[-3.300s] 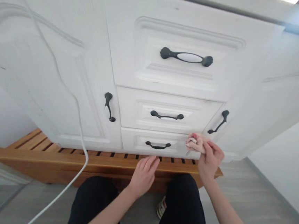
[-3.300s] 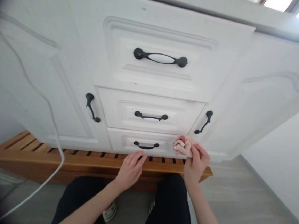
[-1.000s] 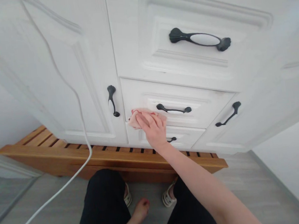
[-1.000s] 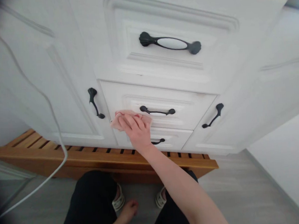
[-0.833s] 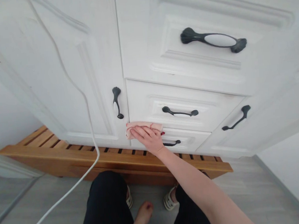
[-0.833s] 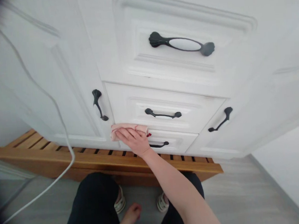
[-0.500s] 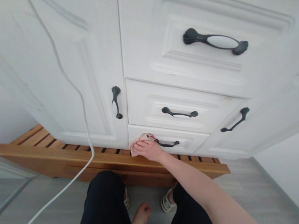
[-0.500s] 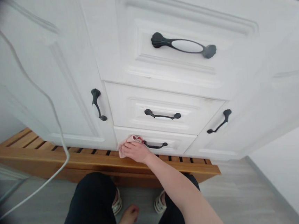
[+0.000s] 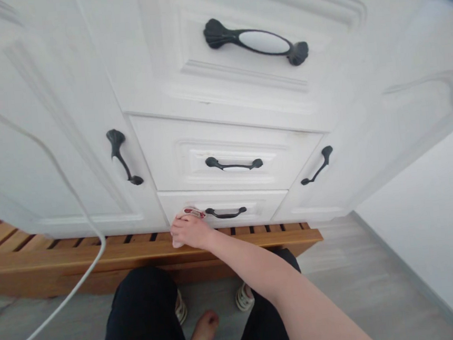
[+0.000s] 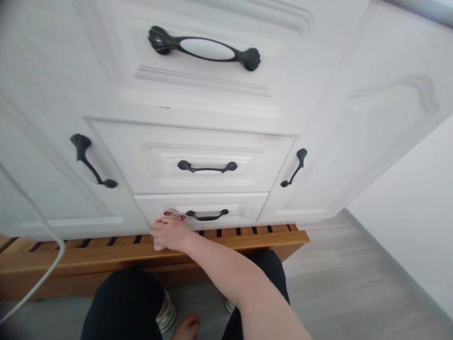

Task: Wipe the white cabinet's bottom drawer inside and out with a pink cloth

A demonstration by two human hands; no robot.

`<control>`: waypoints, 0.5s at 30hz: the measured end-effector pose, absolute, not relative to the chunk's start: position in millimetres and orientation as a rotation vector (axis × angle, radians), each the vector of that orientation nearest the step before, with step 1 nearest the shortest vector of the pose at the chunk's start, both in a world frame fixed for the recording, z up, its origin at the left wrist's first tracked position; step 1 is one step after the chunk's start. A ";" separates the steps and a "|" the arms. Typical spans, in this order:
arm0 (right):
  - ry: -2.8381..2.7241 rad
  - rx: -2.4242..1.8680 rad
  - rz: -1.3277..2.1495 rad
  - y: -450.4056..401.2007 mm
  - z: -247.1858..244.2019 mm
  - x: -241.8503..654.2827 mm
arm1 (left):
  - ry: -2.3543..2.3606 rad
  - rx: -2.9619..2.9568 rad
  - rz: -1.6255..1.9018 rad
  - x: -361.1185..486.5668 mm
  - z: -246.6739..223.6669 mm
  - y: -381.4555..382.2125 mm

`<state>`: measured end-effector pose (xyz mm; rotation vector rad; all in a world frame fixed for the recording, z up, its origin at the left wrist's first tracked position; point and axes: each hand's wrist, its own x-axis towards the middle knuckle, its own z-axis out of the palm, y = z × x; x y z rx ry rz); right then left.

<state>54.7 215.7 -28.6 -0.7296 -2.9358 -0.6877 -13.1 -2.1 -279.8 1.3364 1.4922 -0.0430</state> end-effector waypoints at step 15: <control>-2.926 -0.849 -0.491 164.9 -53.5 258.6 | 1.448 1.465 -0.052 -6.6 -280.0 -13.2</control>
